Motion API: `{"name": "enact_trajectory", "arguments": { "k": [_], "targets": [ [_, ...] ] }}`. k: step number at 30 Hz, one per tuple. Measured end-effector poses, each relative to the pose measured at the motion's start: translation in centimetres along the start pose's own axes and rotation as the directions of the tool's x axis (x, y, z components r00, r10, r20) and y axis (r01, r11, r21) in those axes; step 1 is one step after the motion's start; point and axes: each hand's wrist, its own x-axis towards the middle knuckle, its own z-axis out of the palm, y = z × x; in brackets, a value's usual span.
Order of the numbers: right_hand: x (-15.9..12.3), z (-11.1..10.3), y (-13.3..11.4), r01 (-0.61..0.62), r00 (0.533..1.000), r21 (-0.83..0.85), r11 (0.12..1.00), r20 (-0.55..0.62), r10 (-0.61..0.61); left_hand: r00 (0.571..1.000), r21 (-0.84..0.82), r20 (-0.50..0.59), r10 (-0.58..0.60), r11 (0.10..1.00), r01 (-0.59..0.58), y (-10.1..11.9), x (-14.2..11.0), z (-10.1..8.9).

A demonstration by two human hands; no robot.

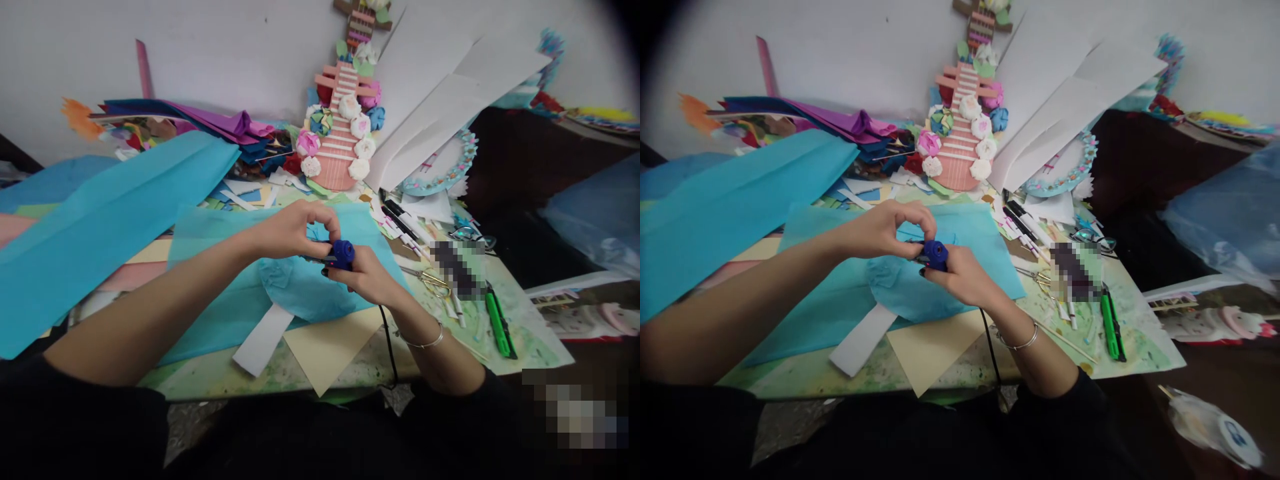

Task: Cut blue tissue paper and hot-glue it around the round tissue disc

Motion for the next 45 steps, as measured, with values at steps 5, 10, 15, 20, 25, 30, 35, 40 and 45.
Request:
{"name": "enact_trajectory", "arguments": {
  "k": [5,10,15,20,25,30,35,40,45],
  "targets": [
    [0.0,0.0,0.0,0.014,1.0,-0.078,0.997,-0.004,-0.015,1.0,0.002,-0.009,0.017,1.0,-0.017,-0.5,-0.3,0.4],
    [0.0,-0.4,0.3,-0.046,0.999,-0.017,0.999,0.029,0.046,0.994,-0.075,-0.03,-0.104,0.992,0.101,-0.6,-0.2,-0.1],
    [-0.1,-0.7,1.0,-0.197,0.98,0.113,0.974,0.066,0.19,0.982,-0.235,-0.109,-0.153,0.964,0.124,-0.3,-0.2,-0.6],
    [-0.1,-0.9,1.8,-0.267,0.963,0.137,0.954,0.084,0.257,0.936,-0.277,-0.233,-0.264,0.941,0.196,-0.4,-0.7,0.0],
    [-0.5,-1.5,1.9,-0.247,0.969,0.149,0.958,0.016,0.247,0.84,-0.108,-0.451,-0.302,0.953,0.284,-0.9,-3.4,0.0],
    [-0.3,-2.4,2.2,-0.258,0.965,0.01,0.966,-0.043,0.258,0.691,0.11,-0.571,-0.444,0.792,0.601,-0.9,-9.6,1.4],
    [1.0,-2.4,2.7,-0.2,0.975,-0.169,0.965,-0.13,0.179,0.589,0.135,-0.443,-0.675,0.6,0.789,0.1,-15.1,5.4],
    [1.1,-0.4,2.7,-0.148,0.989,-0.192,0.97,-0.054,0.14,0.526,0.085,-0.29,-0.799,0.526,0.846,1.8,-17.0,8.3],
    [-1.0,0.4,3.5,-0.205,0.975,-0.003,0.979,0.085,0.205,0.593,0.177,-0.226,-0.773,0.566,0.805,2.3,-16.9,9.9]
  ]
}}
